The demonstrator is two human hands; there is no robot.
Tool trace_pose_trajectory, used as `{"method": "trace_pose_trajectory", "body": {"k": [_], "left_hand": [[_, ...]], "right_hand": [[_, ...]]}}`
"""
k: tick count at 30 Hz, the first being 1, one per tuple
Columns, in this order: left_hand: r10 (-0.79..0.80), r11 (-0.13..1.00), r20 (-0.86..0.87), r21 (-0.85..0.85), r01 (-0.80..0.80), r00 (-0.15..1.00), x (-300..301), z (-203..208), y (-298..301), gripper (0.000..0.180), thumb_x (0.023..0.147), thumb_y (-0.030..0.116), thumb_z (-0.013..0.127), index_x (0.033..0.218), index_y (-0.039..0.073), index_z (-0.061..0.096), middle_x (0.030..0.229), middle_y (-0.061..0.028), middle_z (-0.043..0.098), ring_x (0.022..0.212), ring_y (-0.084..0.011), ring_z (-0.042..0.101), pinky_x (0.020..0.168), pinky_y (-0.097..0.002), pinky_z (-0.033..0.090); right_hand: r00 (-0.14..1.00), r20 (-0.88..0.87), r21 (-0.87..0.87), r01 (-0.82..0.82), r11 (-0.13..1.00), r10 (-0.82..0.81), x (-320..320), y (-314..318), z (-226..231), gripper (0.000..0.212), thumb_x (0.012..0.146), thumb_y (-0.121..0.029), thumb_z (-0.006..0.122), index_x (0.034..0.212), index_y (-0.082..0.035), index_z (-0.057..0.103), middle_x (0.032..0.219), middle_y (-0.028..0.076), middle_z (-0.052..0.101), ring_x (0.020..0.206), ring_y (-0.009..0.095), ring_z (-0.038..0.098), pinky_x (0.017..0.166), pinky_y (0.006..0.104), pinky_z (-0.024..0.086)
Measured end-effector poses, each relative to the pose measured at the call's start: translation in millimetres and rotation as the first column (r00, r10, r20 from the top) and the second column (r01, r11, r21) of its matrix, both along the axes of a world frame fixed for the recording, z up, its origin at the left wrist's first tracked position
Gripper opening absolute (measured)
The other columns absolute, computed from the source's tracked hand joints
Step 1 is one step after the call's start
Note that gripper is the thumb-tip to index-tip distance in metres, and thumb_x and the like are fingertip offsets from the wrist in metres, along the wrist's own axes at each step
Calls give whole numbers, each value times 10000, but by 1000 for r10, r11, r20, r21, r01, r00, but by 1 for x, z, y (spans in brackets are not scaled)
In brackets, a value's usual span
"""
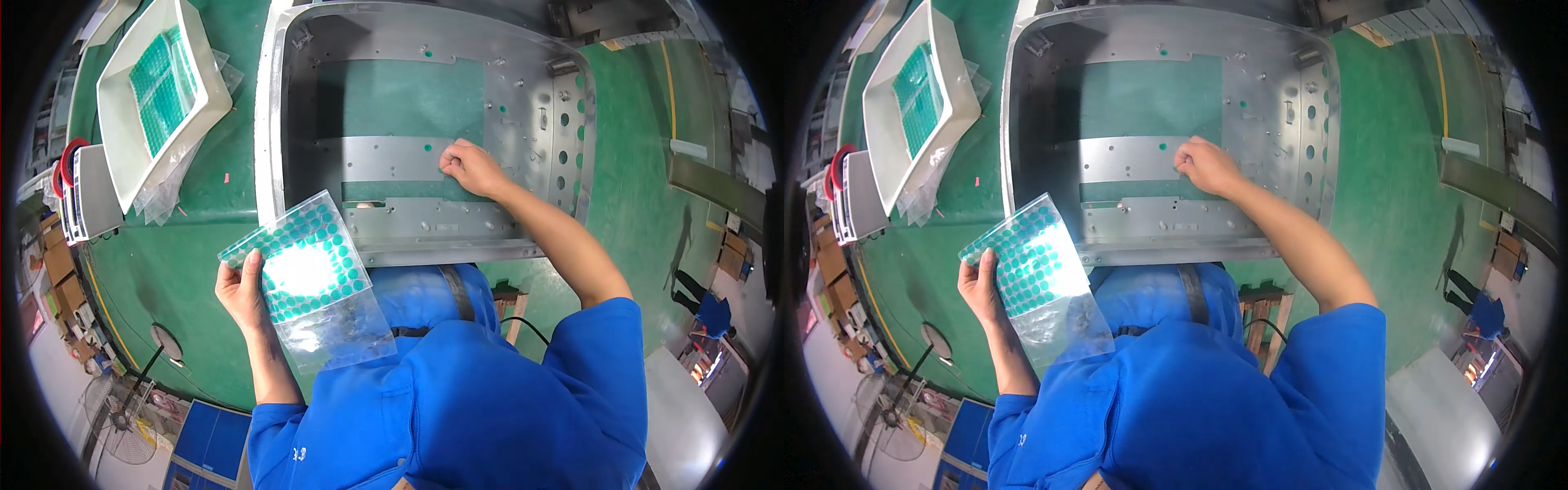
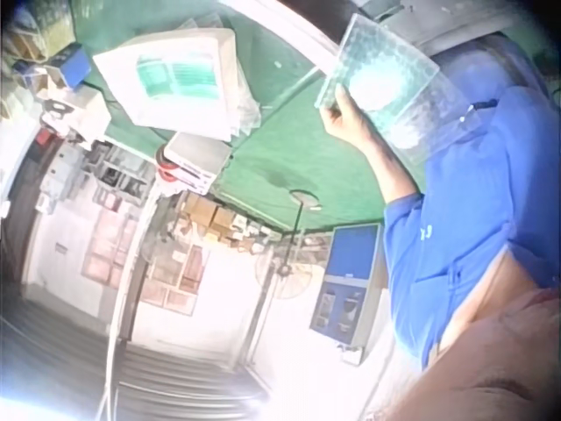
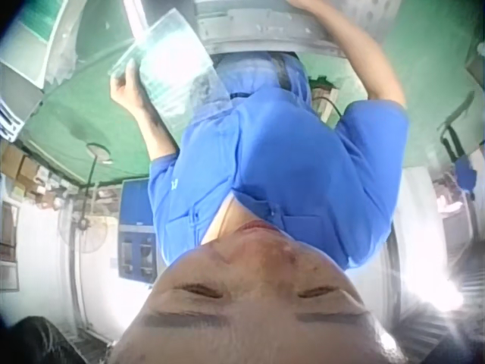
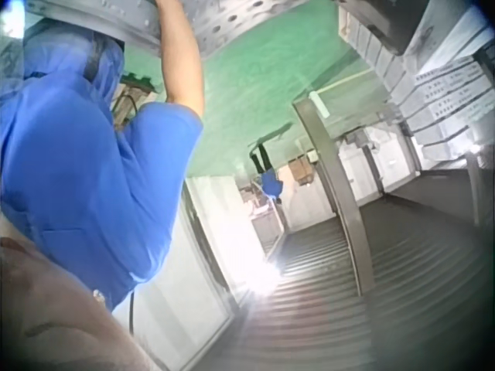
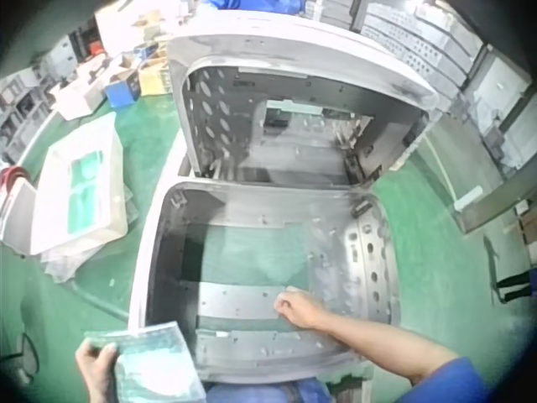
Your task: Peeling green dot stickers from a sheet and applying them to specific points on a metal enclosure.
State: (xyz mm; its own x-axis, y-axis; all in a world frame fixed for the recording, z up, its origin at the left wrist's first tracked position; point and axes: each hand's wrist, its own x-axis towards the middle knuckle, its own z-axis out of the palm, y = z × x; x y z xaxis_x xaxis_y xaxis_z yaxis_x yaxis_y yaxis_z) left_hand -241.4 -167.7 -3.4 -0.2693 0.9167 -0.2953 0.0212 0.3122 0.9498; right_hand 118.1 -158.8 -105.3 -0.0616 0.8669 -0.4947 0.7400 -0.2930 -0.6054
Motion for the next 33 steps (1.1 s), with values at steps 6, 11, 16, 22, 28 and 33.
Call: {"method": "trace_pose_trajectory", "body": {"k": [6, 11, 16, 22, 28, 33], "left_hand": [[-14, 1000, -4, -10, 14, 1000, 7, 2, 0, 120, 734, 58, 661, 825, 18, 594, 736, -16, 599, 622, -43, 510, 584, -160, 397], [-21, 1000, -12, -12, 21, 1000, 7, 1, -1, 124, 734, 58, 661, 829, 17, 595, 741, -20, 602, 626, -47, 514, 589, -165, 402], [-14, 1000, -7, -14, 13, 1000, 9, 1, -3, 125, 734, 60, 660, 830, 14, 595, 747, -27, 607, 629, -55, 525, 598, -170, 413], [-22, 1000, 13, -4, 22, 1000, 10, 0, -5, 122, 736, 63, 660, 828, 15, 596, 748, -31, 611, 632, -59, 534, 601, -172, 417], [-13, 1000, 6, -2, 13, 1000, 12, 0, -6, 118, 737, 67, 660, 821, 17, 595, 744, -31, 611, 624, -58, 533, 597, -170, 417], [-11, 1000, 20, -11, 12, 1000, 13, 0, -5, 119, 735, 69, 662, 818, 19, 593, 737, -30, 609, 619, -56, 532, 589, -168, 417]], "right_hand": [[999, 47, -13, 4, 1000, -4, -3, 1, 2, 30, 747, -137, 547, 754, -120, 571, 836, 19, 514, 794, 213, 534, 676, 336, 424], [998, 64, 36, 9, 999, -12, -5, -1, 4, 30, 743, -135, 550, 753, -120, 574, 818, 19, 515, 770, 208, 536, 656, 336, 425], [996, 88, 136, -11, 991, -1, -5, -4, -4, 26, 736, -136, 553, 741, -117, 570, 769, 13, 508, 698, 190, 537, 612, 324, 426], [994, 111, 152, -27, 988, 10, -6, -5, -3, 28, 737, -129, 548, 731, -112, 569, 771, 18, 512, 699, 192, 539, 603, 335, 425], [993, 119, 177, -38, 983, 17, -7, -6, -3, 24, 733, -128, 558, 722, -108, 564, 766, 20, 509, 695, 191, 538, 597, 340, 424], [992, 127, 210, -40, 977, 14, -7, -8, -5, 15, 726, -120, 574, 727, -110, 562, 760, 19, 511, 687, 190, 541, 583, 328, 426]]}}
